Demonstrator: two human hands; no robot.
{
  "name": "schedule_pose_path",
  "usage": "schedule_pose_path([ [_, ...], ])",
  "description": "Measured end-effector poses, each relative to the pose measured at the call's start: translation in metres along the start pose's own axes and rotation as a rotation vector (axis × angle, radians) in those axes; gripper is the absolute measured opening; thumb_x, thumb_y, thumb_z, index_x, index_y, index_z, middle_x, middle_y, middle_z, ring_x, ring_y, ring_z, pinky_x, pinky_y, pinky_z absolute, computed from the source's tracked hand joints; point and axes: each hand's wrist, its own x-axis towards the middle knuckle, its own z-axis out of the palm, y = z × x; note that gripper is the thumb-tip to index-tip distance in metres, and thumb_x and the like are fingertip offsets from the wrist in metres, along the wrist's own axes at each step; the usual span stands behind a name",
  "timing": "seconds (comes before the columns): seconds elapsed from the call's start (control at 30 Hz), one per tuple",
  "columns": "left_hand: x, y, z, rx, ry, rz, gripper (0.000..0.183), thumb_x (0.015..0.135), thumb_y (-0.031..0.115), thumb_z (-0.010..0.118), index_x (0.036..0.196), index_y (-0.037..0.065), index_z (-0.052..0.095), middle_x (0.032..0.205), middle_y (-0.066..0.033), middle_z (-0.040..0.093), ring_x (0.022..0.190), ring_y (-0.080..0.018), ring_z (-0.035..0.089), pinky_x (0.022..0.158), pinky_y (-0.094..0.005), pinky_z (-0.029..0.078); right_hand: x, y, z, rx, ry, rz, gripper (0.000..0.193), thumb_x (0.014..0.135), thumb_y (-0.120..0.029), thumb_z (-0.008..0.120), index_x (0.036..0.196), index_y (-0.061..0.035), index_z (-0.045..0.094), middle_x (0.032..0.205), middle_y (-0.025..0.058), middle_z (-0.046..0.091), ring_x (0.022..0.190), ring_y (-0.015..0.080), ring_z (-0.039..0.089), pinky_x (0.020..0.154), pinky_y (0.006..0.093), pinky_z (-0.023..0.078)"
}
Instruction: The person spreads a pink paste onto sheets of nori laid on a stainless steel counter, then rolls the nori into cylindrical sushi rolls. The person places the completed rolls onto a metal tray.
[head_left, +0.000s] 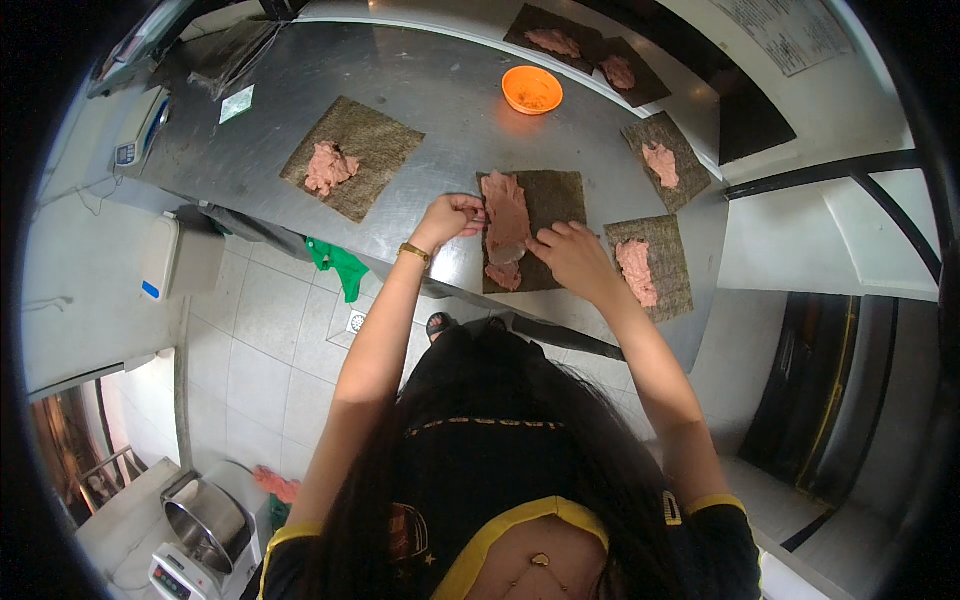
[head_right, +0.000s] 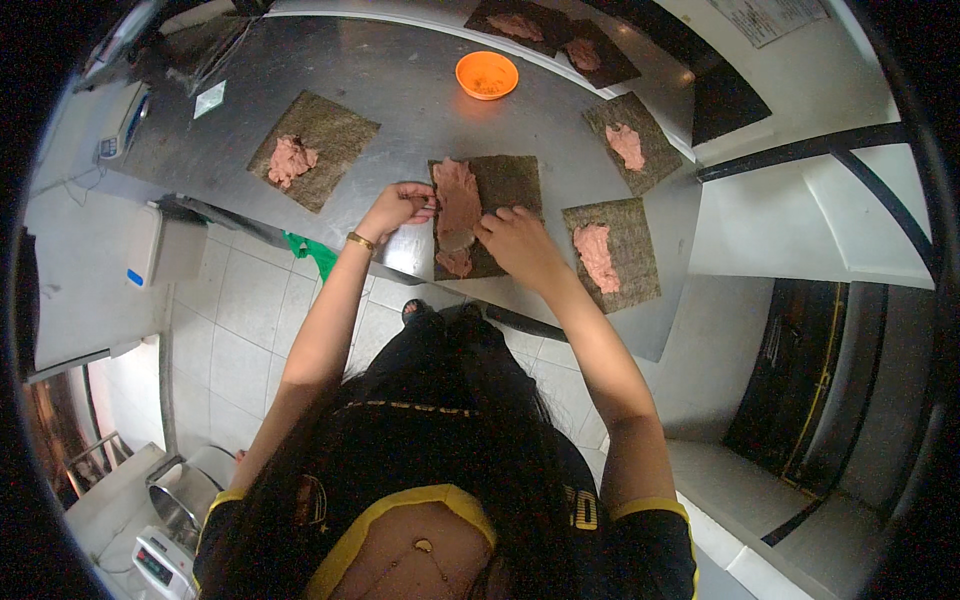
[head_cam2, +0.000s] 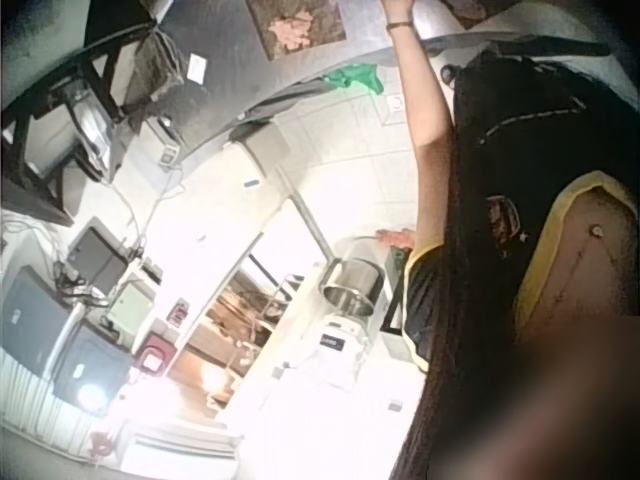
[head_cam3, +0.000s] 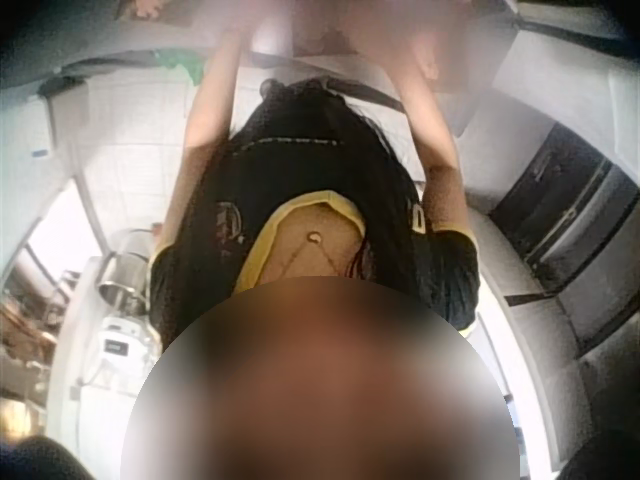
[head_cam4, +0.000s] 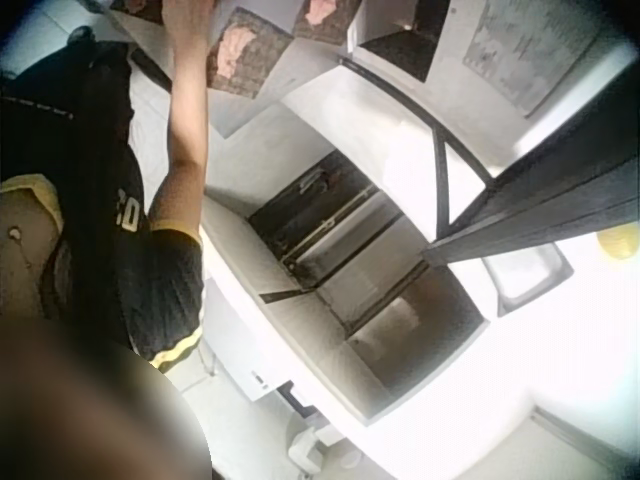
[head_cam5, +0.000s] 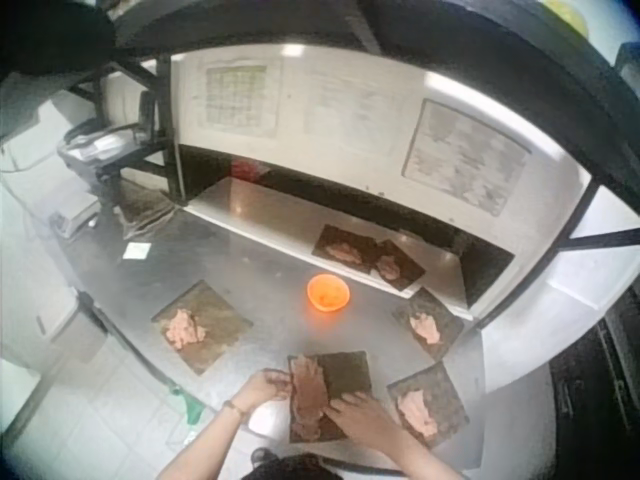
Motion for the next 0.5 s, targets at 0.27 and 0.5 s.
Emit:
schedule_pose_path([
  [0.27, -0.004, -0.001, 0.003, -0.013, 0.010, 0.002, 0.025, 0.092, 0.003, 0.047, 0.115, 0.002, 0.058, 0.102, -0.0053, 0.063, 0.088, -0.0164, 0.065, 0.077, -0.0264, 0.054, 0.034, 0.022, 0.009, -0.139, 0.034, 0.183, 0.023, 0.084, -0.013, 0.051, 0.100, -0.0092, 0.066, 0.091, 0.0052, 0.063, 0.091, 0.0219, 0.062, 0.080, 0.0368, 0.050],
  [0.5, -0.006, -0.012, -0.001, -0.014, -0.014, 0.055, 0.031, 0.091, 0.002, 0.042, 0.119, -0.003, 0.054, 0.105, -0.0101, 0.063, 0.091, -0.0197, 0.066, 0.076, -0.0275, 0.054, 0.046, 0.019, 0.007, 0.054, -0.072, 0.312, 0.031, 0.078, -0.006, 0.053, 0.104, -0.0105, 0.069, 0.095, 0.0102, 0.064, 0.085, 0.0308, 0.064, 0.076, 0.0414, 0.051],
])
